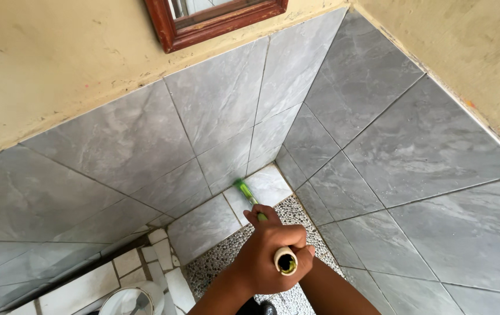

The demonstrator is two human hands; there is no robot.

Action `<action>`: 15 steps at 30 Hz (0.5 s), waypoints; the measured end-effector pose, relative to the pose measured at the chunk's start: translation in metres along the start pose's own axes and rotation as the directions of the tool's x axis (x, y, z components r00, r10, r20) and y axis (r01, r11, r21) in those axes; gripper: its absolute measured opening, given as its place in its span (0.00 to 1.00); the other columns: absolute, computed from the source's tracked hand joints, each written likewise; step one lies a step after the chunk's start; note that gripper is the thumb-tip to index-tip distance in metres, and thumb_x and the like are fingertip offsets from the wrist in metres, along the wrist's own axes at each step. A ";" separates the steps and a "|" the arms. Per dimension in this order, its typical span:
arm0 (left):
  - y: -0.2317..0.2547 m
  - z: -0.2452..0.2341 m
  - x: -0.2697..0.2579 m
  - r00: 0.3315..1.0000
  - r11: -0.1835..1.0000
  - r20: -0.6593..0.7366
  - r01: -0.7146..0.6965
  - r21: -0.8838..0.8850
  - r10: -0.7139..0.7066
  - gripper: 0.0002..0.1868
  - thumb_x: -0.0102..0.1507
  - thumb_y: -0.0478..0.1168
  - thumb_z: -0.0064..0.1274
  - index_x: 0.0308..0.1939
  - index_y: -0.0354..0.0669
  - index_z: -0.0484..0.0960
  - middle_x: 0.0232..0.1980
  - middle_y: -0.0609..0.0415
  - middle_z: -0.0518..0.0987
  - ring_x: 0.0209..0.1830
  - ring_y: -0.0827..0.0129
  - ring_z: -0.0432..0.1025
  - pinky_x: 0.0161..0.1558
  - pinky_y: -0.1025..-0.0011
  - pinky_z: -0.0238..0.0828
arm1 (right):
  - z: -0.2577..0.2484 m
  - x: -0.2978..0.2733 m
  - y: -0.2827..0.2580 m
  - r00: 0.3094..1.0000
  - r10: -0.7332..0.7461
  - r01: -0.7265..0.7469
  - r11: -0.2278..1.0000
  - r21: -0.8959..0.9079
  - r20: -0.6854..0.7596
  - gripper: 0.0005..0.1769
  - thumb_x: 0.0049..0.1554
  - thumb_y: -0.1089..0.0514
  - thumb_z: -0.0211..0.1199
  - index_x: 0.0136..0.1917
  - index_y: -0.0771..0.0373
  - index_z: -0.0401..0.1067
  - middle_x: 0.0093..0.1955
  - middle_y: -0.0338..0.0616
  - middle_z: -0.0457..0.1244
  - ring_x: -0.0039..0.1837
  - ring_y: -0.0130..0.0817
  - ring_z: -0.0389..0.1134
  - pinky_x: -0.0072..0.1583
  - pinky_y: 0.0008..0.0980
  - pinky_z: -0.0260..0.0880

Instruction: The person scrubs the tiled floor and wall base with a green brush, then moves a mop and a bucket before continuing to scrub the floor area.

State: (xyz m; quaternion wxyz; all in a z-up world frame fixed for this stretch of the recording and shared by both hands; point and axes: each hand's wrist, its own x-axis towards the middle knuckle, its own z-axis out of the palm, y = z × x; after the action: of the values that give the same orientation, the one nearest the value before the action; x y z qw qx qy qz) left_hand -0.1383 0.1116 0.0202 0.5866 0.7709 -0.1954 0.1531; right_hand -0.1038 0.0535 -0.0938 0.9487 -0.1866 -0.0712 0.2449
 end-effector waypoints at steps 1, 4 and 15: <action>0.001 -0.001 0.000 1.000 0.999 0.003 0.029 -0.017 -0.029 0.19 0.62 0.33 0.56 0.22 0.44 0.61 0.19 0.58 0.65 0.18 0.76 0.56 0.29 0.69 0.54 | 0.004 0.001 0.001 1.000 0.007 -0.007 1.000 0.001 0.001 0.11 0.56 0.52 0.64 0.46 0.62 0.76 0.42 0.47 0.71 0.44 0.37 0.73 0.50 0.38 0.72; -0.003 -0.010 0.005 0.991 0.990 -0.005 0.132 -0.059 -0.132 0.19 0.60 0.34 0.56 0.19 0.44 0.63 0.17 0.58 0.66 0.14 0.77 0.58 0.19 0.71 0.50 | -0.027 0.006 0.009 0.997 0.075 -0.081 0.969 -0.234 -0.035 0.11 0.57 0.52 0.64 0.46 0.62 0.76 0.41 0.48 0.71 0.43 0.38 0.72 0.49 0.38 0.72; -0.042 0.022 -0.034 0.893 0.790 -0.091 0.337 -0.513 -0.440 0.18 0.61 0.33 0.50 0.18 0.42 0.63 0.16 0.62 0.63 0.15 0.80 0.52 0.18 0.71 0.44 | -0.223 -0.093 -0.011 0.898 0.255 -0.341 -0.115 -0.933 -0.360 0.15 0.59 0.49 0.63 0.45 0.64 0.75 0.38 0.51 0.70 0.41 0.41 0.71 0.47 0.39 0.70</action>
State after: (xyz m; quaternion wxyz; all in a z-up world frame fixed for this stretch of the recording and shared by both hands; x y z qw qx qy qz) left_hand -0.1478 0.1041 -0.0367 0.7962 0.6026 -0.0020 0.0538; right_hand -0.1293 -0.0727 -0.2990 0.4446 -0.8232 -0.1512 0.3192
